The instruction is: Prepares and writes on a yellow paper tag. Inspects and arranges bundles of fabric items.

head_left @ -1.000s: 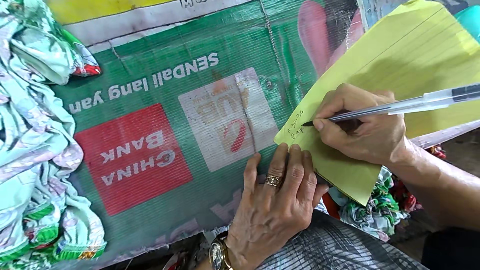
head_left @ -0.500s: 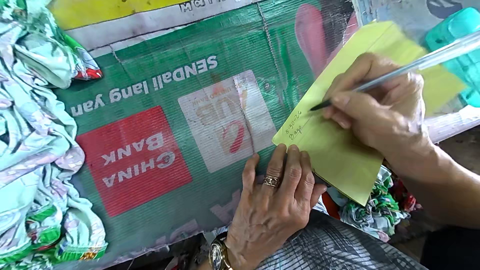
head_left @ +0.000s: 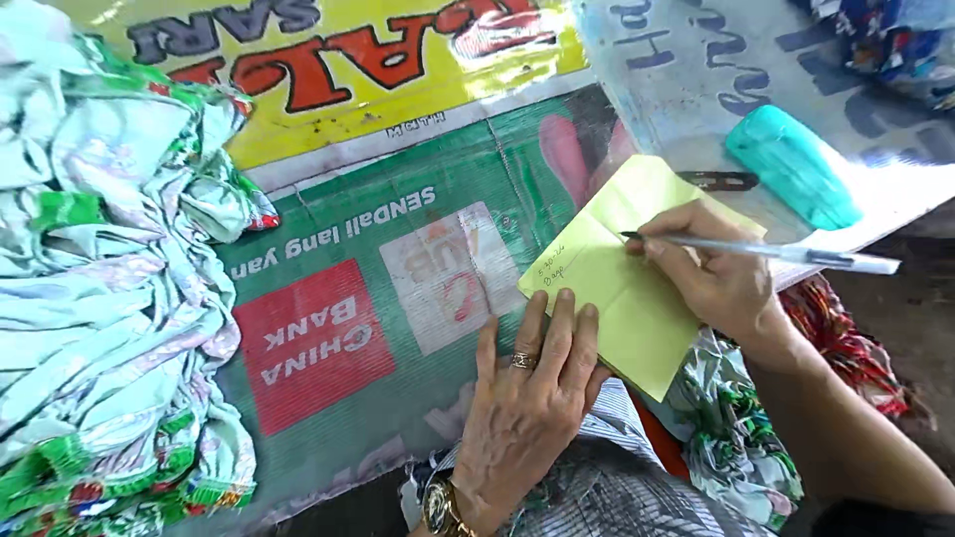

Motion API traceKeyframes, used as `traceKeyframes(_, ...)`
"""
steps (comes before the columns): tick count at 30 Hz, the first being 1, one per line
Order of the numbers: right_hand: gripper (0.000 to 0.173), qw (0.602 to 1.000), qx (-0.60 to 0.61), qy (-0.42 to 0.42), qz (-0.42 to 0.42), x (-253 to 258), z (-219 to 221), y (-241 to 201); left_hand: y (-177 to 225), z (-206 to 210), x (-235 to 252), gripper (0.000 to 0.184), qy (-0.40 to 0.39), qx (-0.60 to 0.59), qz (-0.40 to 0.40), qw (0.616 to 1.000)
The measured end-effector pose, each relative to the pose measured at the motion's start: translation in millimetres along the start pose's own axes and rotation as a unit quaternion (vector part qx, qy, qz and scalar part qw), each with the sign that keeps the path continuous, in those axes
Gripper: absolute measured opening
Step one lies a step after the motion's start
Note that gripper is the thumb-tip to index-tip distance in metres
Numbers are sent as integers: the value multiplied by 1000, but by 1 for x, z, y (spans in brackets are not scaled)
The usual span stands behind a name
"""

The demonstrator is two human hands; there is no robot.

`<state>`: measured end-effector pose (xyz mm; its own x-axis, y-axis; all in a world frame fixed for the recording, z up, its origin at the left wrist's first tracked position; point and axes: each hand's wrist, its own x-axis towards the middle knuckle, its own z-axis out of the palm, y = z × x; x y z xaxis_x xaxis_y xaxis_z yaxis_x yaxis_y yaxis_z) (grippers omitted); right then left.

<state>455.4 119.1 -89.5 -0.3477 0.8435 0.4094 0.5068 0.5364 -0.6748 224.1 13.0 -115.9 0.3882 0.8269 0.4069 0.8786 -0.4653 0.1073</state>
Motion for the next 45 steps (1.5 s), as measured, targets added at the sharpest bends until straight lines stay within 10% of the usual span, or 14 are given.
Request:
traceKeyframes(16,11,994,92,-28,-45,13,-4,-12,26,6,30,69,-57,13,48,997)
traceKeyframes(26,5,965,232,-86,90,19,1,10,40,30,27,66,-46,20,65,997)
traceKeyframes(45,2,975,177,-133,-14,20,-4,19,35,23,29,56,-31,-6,73,997)
